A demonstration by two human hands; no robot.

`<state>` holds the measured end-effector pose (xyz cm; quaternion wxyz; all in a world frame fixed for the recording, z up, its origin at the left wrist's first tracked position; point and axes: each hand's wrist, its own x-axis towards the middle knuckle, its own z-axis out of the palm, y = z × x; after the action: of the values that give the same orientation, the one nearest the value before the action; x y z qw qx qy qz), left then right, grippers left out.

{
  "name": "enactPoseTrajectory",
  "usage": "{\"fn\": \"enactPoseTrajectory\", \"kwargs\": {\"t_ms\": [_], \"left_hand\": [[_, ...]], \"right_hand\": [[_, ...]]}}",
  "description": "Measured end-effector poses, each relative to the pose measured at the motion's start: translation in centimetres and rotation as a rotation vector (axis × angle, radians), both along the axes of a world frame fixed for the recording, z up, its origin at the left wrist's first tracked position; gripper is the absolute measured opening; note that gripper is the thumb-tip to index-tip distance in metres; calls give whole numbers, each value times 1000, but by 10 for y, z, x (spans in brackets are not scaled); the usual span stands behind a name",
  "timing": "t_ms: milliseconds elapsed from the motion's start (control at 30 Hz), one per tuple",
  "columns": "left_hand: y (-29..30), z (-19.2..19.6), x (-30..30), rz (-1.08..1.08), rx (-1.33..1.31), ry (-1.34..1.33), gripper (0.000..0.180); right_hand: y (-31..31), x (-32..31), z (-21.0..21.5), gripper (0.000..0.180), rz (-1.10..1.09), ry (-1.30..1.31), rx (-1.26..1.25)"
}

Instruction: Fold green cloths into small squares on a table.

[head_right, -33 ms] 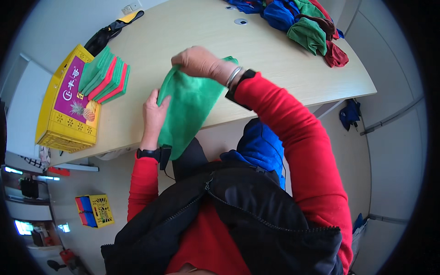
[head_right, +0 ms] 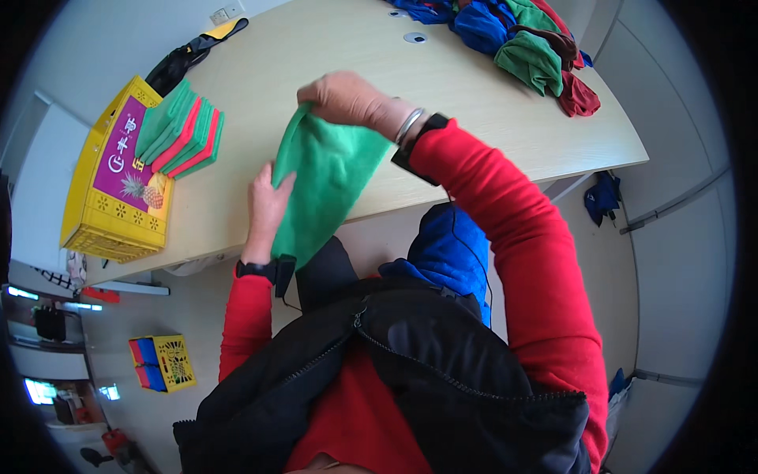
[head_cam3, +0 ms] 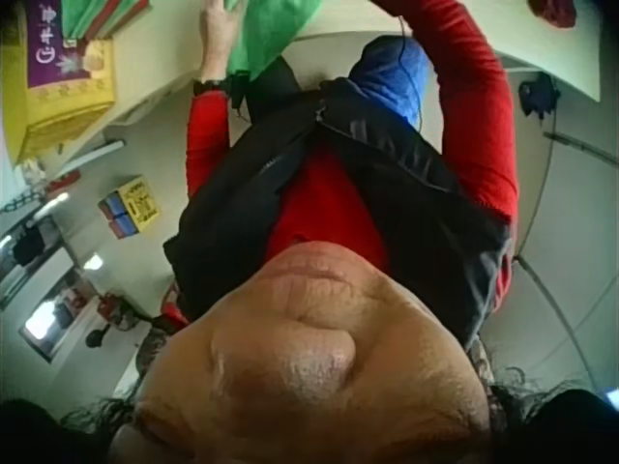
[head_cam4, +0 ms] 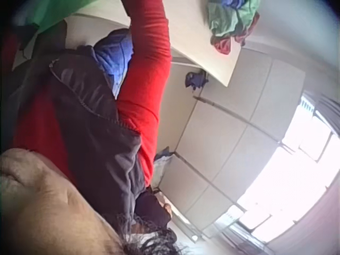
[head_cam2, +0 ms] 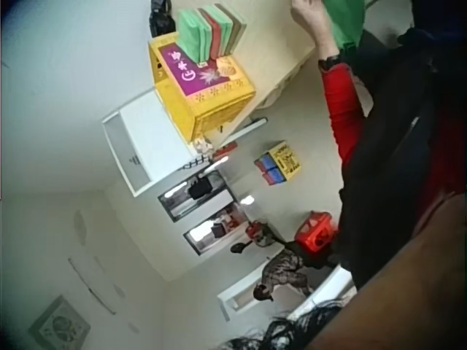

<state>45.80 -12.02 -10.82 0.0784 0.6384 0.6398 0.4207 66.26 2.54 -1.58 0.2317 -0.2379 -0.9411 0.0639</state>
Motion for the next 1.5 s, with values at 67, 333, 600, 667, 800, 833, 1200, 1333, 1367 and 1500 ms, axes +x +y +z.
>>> {"fn": "enactPoseTrajectory", "kwargs": {"t_ms": [67,333,600,667,800,833,1200,1333,1367,1500], "left_hand": [[-24,-22,-14,29,-99,-32,20],[-50,66,-69,129,-67,-132,32],[-26,216,-67,144,189,-98,28],[-17,234,-59,140,208,-82,29],[23,247,-63,56,169,75,30],[35,240,-75,30,118,110,30],[100,238,-57,13,143,-46,28],[76,225,-77,-35,214,-170,26],[70,226,-82,-56,237,-221,25],[60,247,-99,-144,267,-269,22]], "right_hand": [[-3,16,30,23,-13,117,26],[0,106,125,14,41,147,-12],[-5,170,185,15,-44,352,-180],[-9,178,190,15,-103,466,-262],[17,181,168,19,-300,311,-294],[20,174,162,19,-292,314,-292],[47,189,154,17,-296,355,220],[-11,187,166,15,17,457,153],[-12,187,170,15,-54,415,105],[-8,183,180,14,-180,345,-84]]}}
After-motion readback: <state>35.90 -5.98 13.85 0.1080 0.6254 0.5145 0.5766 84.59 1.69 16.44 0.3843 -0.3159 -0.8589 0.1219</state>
